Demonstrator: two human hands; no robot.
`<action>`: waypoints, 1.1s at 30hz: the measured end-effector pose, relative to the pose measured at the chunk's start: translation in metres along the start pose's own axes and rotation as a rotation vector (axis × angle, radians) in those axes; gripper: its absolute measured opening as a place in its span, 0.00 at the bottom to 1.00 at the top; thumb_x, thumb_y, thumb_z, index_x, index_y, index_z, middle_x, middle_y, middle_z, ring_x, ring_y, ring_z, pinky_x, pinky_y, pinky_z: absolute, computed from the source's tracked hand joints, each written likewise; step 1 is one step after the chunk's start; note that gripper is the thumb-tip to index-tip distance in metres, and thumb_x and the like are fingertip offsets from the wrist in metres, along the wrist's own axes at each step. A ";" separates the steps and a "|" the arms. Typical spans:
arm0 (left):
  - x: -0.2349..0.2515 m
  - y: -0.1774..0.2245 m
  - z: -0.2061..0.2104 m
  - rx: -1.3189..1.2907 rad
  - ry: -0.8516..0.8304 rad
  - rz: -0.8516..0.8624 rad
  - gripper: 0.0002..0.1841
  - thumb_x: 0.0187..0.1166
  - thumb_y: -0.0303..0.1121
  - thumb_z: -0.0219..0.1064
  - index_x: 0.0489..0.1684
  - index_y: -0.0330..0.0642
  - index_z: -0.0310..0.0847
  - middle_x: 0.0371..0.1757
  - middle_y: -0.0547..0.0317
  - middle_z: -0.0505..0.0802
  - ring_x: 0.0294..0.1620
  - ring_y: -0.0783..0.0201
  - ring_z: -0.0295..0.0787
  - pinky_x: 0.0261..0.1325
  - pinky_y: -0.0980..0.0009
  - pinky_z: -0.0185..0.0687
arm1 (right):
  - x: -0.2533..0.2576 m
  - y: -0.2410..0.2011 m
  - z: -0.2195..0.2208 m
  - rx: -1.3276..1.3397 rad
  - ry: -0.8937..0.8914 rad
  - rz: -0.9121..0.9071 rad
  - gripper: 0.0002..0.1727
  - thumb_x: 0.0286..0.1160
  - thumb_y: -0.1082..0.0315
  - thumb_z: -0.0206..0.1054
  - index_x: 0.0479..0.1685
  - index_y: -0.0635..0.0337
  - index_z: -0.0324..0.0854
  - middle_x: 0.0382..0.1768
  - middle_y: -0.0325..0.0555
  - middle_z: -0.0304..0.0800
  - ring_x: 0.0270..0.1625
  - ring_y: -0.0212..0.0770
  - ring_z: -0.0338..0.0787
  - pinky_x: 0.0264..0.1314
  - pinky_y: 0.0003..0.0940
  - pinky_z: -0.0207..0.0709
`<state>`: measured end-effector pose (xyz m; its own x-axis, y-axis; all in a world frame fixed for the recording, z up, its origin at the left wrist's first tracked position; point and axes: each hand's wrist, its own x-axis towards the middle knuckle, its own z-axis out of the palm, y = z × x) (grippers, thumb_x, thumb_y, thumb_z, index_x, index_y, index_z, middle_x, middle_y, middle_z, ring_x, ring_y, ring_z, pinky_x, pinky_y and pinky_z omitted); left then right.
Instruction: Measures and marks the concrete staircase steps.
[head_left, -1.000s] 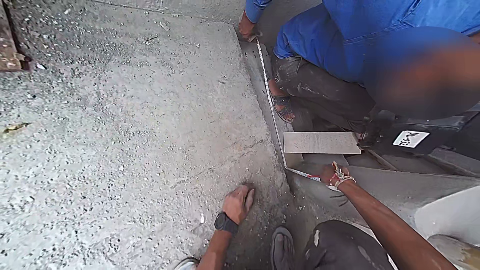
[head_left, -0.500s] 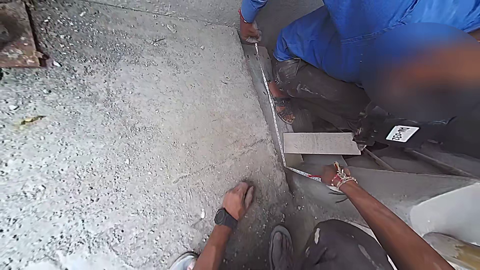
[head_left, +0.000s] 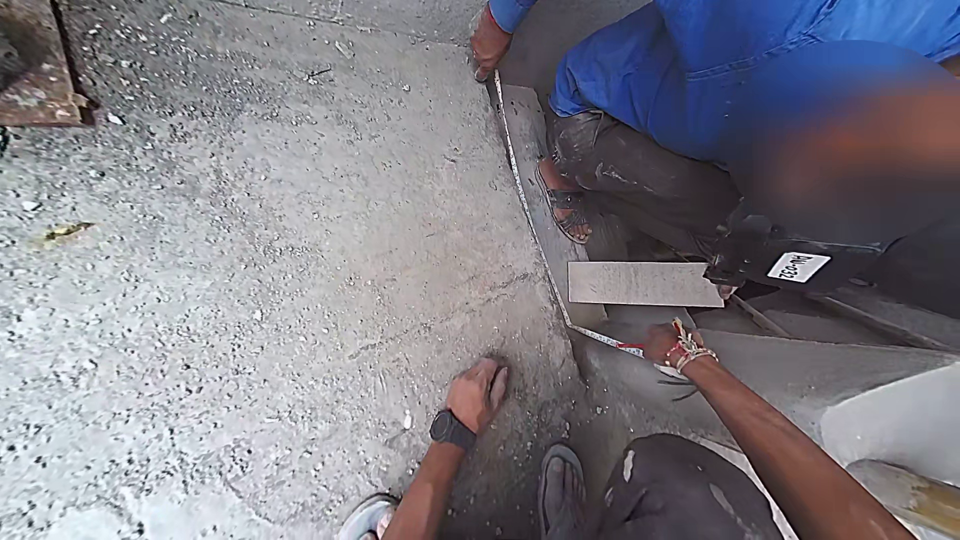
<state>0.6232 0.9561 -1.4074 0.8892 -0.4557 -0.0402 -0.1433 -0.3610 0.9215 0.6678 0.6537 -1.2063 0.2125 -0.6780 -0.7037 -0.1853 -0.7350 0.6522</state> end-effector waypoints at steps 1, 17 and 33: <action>0.000 0.000 0.000 -0.001 0.002 0.005 0.17 0.82 0.38 0.63 0.45 0.29 0.90 0.41 0.40 0.96 0.42 0.42 0.98 0.46 0.46 0.93 | -0.002 -0.002 -0.002 0.003 -0.009 0.011 0.21 0.82 0.58 0.64 0.58 0.70 0.86 0.65 0.67 0.87 0.72 0.65 0.84 0.70 0.69 0.71; 0.000 -0.003 0.001 -0.008 -0.015 0.005 0.17 0.83 0.37 0.61 0.48 0.31 0.91 0.44 0.42 0.97 0.44 0.45 0.98 0.47 0.47 0.93 | 0.001 -0.008 -0.008 0.004 -0.044 0.030 0.23 0.80 0.57 0.65 0.58 0.71 0.85 0.66 0.67 0.87 0.72 0.66 0.84 0.70 0.70 0.71; 0.001 -0.002 0.004 0.015 0.020 0.021 0.19 0.82 0.39 0.60 0.47 0.32 0.91 0.43 0.42 0.97 0.41 0.44 0.98 0.43 0.46 0.93 | 0.022 -0.016 -0.005 -0.064 -0.083 0.007 0.22 0.82 0.59 0.63 0.60 0.71 0.84 0.67 0.68 0.85 0.72 0.67 0.83 0.67 0.71 0.71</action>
<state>0.6225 0.9538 -1.4107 0.8942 -0.4475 -0.0129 -0.1686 -0.3633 0.9163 0.6803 0.6504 -1.2304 0.1306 -0.6833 -0.7184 -0.1245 -0.7301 0.6718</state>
